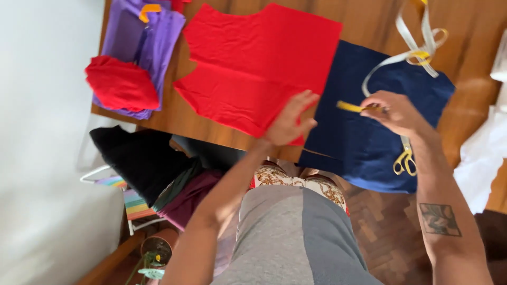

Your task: The person measures and cuts a piece of dark blue fabric using shears and a measuring tape on a wooden table. They also handle a red fabric piece and a white cloth, measuring the red fabric's neckline.

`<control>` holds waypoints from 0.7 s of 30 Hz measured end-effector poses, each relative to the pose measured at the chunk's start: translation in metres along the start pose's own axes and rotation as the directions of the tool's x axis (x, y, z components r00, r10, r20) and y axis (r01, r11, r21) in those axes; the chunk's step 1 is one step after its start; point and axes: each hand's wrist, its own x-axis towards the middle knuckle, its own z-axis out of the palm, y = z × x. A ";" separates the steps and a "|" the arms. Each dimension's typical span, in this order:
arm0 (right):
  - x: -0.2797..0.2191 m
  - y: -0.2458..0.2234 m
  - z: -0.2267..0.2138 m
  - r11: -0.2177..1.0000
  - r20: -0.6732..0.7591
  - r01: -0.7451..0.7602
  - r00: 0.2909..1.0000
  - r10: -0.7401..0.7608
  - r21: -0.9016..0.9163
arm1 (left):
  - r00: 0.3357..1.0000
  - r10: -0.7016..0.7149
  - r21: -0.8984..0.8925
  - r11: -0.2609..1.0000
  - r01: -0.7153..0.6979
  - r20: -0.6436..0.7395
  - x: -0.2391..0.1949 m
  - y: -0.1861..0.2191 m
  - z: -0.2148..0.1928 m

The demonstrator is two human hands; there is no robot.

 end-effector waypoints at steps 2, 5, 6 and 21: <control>-0.019 0.024 0.023 0.994 -0.039 -0.017 0.999 0.021 0.111 | 0.998 -0.036 -0.066 0.997 0.040 0.057 0.006 -0.022 0.070; -0.036 0.040 0.040 0.982 -0.034 -0.010 0.999 0.016 0.189 | 0.948 -0.235 -0.396 0.866 0.304 0.214 0.006 -0.041 0.135; -0.044 0.042 0.044 0.988 0.002 0.007 1.000 -0.007 0.156 | 0.868 -0.348 -0.597 0.630 0.496 0.354 0.002 -0.044 0.151; -0.103 0.123 0.130 0.935 0.159 -0.352 0.921 0.355 -0.048 | 0.501 -0.861 -0.335 0.498 0.800 -0.084 -0.066 -0.073 0.167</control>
